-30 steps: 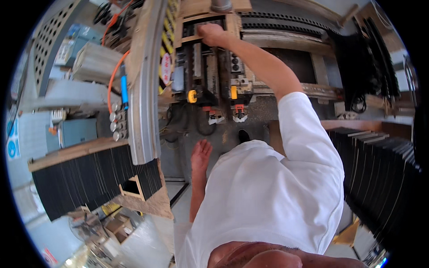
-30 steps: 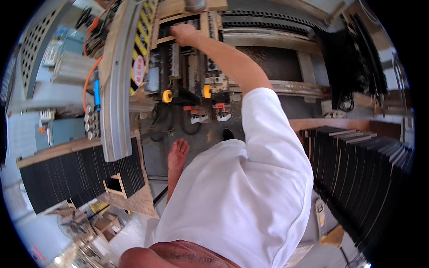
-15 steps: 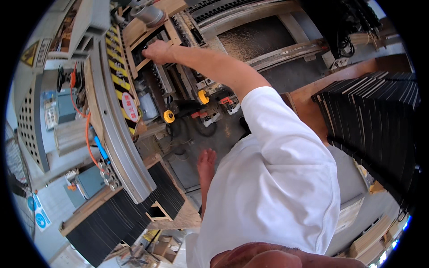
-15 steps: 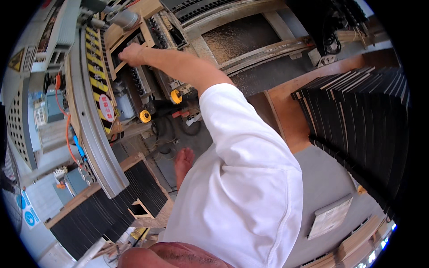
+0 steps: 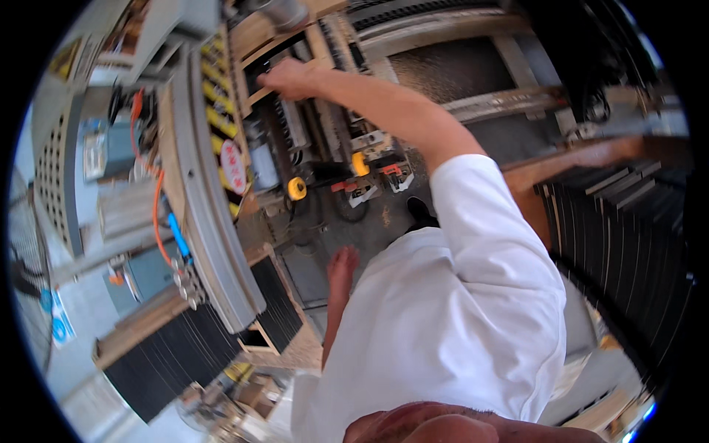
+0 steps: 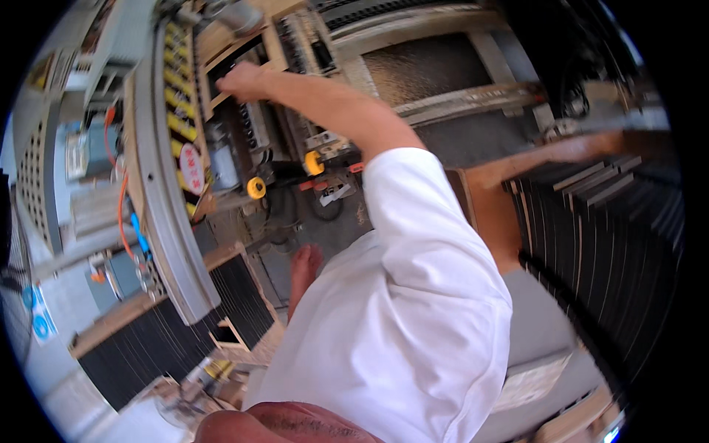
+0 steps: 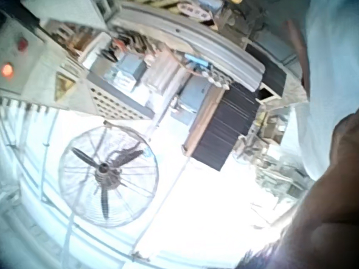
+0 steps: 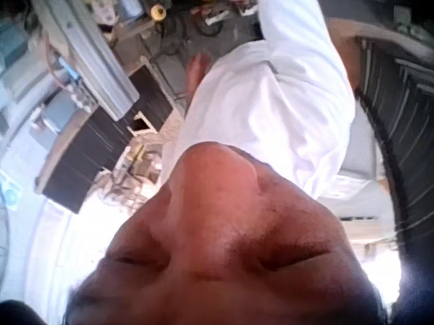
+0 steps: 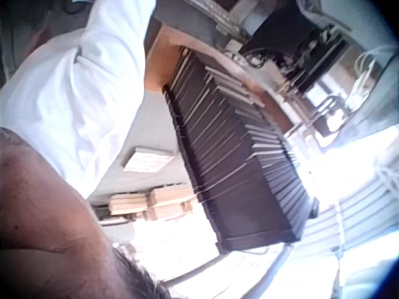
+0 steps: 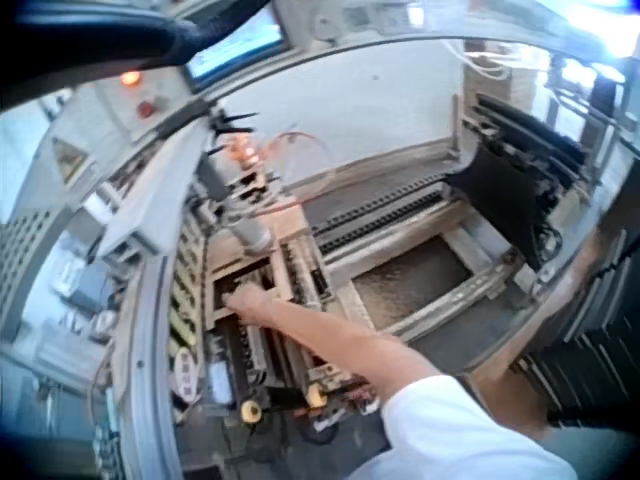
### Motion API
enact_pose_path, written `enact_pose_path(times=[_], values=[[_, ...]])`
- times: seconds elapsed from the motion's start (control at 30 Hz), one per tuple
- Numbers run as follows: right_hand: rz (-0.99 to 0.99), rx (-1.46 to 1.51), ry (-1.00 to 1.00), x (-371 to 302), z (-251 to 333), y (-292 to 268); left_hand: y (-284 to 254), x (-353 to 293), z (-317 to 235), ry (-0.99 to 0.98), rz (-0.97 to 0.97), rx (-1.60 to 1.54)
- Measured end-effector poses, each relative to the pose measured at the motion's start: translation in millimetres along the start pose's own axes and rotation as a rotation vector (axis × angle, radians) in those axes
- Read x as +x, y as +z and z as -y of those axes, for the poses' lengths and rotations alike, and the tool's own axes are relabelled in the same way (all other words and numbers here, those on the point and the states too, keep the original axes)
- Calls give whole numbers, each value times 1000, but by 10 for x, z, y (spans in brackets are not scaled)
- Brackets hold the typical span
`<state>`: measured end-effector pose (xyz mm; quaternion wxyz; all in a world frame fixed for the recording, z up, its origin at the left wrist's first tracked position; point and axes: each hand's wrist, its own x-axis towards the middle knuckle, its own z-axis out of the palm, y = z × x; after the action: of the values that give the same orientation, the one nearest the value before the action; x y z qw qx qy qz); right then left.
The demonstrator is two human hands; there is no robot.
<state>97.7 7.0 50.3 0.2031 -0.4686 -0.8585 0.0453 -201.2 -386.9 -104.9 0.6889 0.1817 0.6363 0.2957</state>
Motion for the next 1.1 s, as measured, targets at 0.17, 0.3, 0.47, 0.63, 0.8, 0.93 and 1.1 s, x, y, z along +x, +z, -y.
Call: enact_pose_path(times=[0.17, 0.3, 0.47, 0.63, 0.8, 0.93, 1.1], values=[[18, -211, -51, 31, 108, 48, 122, 141, -35, 32, -14, 15], [78, -266, -18, 48, 137, 27, 167, 264, 25, 73, -31, 33], [31, -193, 11, 51, 110, 72, 108, 209, 180, 106, -84, 43], [80, -88, 93, 111, 43, 92, -5, 169, 328, 50, -121, -28], [63, -224, 44, 104, 114, 117, 3, 294, 323, 53, -92, -8], [29, -221, 31, 25, 141, 113, 163, 392, 101, 69, -69, 57], [-216, -287, -25, -139, 135, 137, 250, 424, -27, 73, -25, 155]])
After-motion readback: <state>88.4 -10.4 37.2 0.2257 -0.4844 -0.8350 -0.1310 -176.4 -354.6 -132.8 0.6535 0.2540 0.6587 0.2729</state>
